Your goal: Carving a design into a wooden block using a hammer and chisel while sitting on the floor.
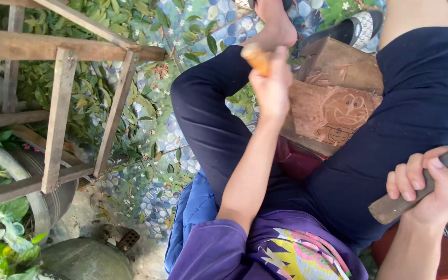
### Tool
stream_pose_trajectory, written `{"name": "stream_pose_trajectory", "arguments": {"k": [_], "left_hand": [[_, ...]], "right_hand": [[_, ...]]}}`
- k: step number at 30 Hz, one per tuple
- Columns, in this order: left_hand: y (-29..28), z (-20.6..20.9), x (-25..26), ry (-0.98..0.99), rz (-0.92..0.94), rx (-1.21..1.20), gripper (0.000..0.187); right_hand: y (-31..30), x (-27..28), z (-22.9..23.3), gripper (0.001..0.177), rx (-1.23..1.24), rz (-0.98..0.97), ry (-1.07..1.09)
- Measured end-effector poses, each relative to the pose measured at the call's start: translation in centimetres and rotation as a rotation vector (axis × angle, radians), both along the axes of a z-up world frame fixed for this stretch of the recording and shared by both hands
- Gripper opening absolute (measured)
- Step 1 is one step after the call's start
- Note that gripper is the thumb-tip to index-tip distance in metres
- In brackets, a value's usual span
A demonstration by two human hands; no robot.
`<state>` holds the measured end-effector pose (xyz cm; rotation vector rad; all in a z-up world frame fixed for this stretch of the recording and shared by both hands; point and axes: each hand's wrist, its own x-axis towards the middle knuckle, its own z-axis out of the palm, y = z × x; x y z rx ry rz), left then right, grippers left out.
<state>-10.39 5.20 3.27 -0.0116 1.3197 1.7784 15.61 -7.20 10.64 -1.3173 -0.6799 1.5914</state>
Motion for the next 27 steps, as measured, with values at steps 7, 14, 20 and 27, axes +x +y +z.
{"name": "stream_pose_trajectory", "arguments": {"k": [7, 14, 20, 27], "left_hand": [[-1.0, -0.6, -0.2, -0.216, -0.324, 0.316, 0.049], [-0.9, 1.5, -2.6, -0.001, -0.310, 0.118, 0.044], [-1.1, 0.5, -1.8, 0.260, -0.387, 0.085, 0.046], [-1.2, 0.1, -3.0, -0.337, -0.395, 0.442, 0.044]], "right_hand": [[1.0, -1.0, 0.1, 0.008, 0.039, 0.044, 0.004], [1.2, -0.5, -0.3, 0.008, 0.034, 0.070, 0.015], [1.9, -0.9, -0.3, 0.007, 0.049, 0.081, 0.029], [2.2, -0.5, -0.3, 0.010, 0.056, 0.124, 0.046]]}}
